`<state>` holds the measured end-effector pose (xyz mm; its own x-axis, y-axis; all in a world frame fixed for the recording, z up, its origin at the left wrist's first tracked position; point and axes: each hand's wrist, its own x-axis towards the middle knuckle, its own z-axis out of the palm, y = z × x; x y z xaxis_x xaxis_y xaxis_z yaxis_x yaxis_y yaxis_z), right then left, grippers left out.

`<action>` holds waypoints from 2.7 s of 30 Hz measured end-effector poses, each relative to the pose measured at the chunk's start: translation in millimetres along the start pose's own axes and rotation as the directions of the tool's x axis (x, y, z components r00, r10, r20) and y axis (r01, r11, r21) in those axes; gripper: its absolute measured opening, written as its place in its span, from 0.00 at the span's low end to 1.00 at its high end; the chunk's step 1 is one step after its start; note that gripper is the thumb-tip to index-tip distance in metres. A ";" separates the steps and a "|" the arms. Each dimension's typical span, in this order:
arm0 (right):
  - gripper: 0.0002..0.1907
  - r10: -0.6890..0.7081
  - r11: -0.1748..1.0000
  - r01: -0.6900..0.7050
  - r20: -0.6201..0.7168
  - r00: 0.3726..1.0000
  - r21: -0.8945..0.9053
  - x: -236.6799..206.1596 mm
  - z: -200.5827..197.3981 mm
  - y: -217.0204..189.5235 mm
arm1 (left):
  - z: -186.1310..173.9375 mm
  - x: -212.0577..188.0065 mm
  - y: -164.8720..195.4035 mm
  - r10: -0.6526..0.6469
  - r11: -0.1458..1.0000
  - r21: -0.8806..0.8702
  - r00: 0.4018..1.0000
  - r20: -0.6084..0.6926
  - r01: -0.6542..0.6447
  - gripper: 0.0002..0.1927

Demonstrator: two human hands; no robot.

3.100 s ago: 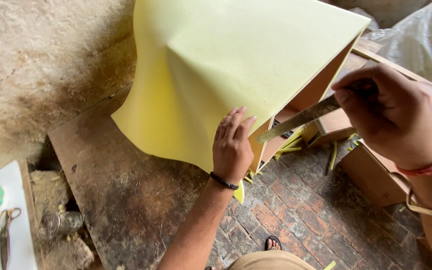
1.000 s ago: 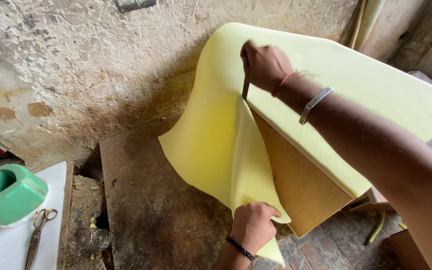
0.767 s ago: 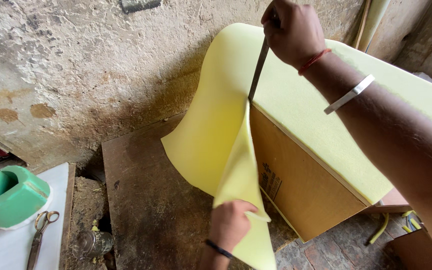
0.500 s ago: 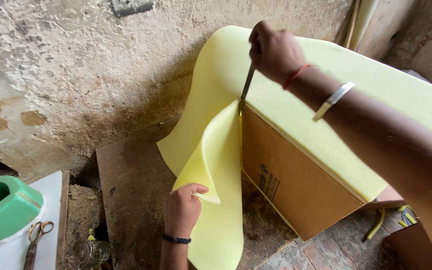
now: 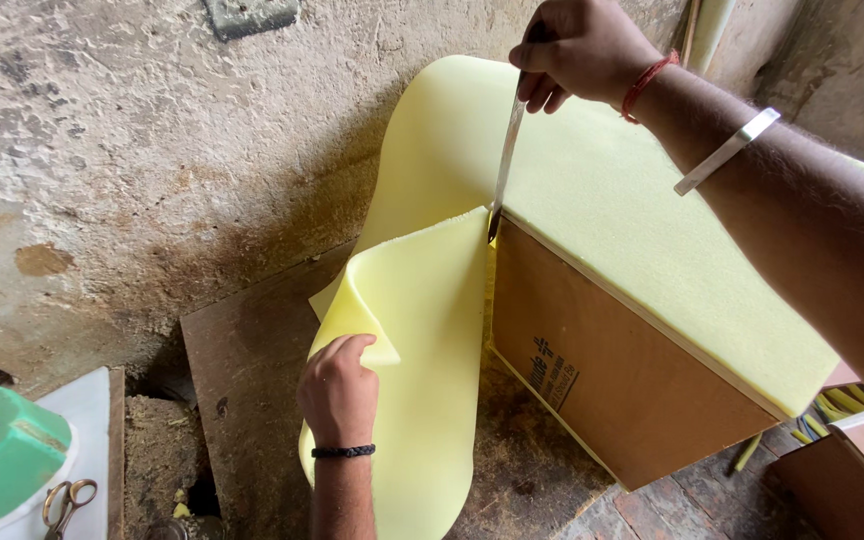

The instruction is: The person applies a yellow foam sheet to a wooden box, presses it into place, sprays adhesive with a pneumatic spray gun, and trims the excess foam with a knife. The person repeats the process on another side of the box.

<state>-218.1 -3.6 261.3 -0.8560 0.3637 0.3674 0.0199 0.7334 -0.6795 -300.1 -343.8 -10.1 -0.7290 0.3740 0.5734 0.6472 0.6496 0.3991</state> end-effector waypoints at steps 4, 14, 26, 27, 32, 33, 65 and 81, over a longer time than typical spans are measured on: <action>0.09 -0.098 0.995 0.098 -0.024 0.995 -0.020 7.7 7.7 5.8 | 10.3 5.2 -3.5 0.028 0.999 -0.027 0.999 0.040 -0.027 0.17; 0.09 -0.170 0.984 0.174 -0.094 0.981 0.037 24.2 32.4 9.1 | 83.8 32.8 113.2 0.137 0.971 -0.216 0.980 0.142 -0.104 0.54; 0.12 -0.284 0.950 0.265 -0.098 0.954 -0.165 23.2 32.6 22.4 | 131.3 76.2 100.1 0.218 0.969 -0.118 0.976 0.003 -0.216 0.43; 0.12 -0.247 0.955 0.226 -0.095 0.964 -0.190 23.6 32.9 23.3 | 130.6 76.5 101.4 0.217 0.970 -0.118 0.976 0.006 -0.214 0.42; 0.13 -0.246 0.950 0.224 -0.080 0.966 -0.217 22.9 30.7 25.6 | 127.2 77.7 107.1 0.220 0.969 -0.119 0.976 0.004 -0.218 0.39; 0.13 -0.253 0.948 0.229 -0.087 0.964 -0.221 21.3 30.5 26.5 | 126.9 77.5 107.8 0.219 0.968 -0.127 0.976 0.000 -0.217 0.39; 0.12 -0.135 0.963 0.106 -0.100 0.986 -0.246 0.1 58.7 74.8 | 119.4 72.9 118.9 0.240 0.958 -0.160 0.971 0.000 -0.236 0.35; 0.12 0.196 0.978 -0.198 -0.044 0.980 -0.060 32.4 6.5 142.9 | 131.6 61.4 121.5 0.170 0.980 -0.114 0.982 0.084 -0.160 0.41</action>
<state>-246.3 109.2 171.9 -0.8121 0.5250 0.2546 0.2202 0.6798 -0.6995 -295.6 -154.8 -20.5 -0.6245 0.5329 0.5710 0.7766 0.5014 0.3814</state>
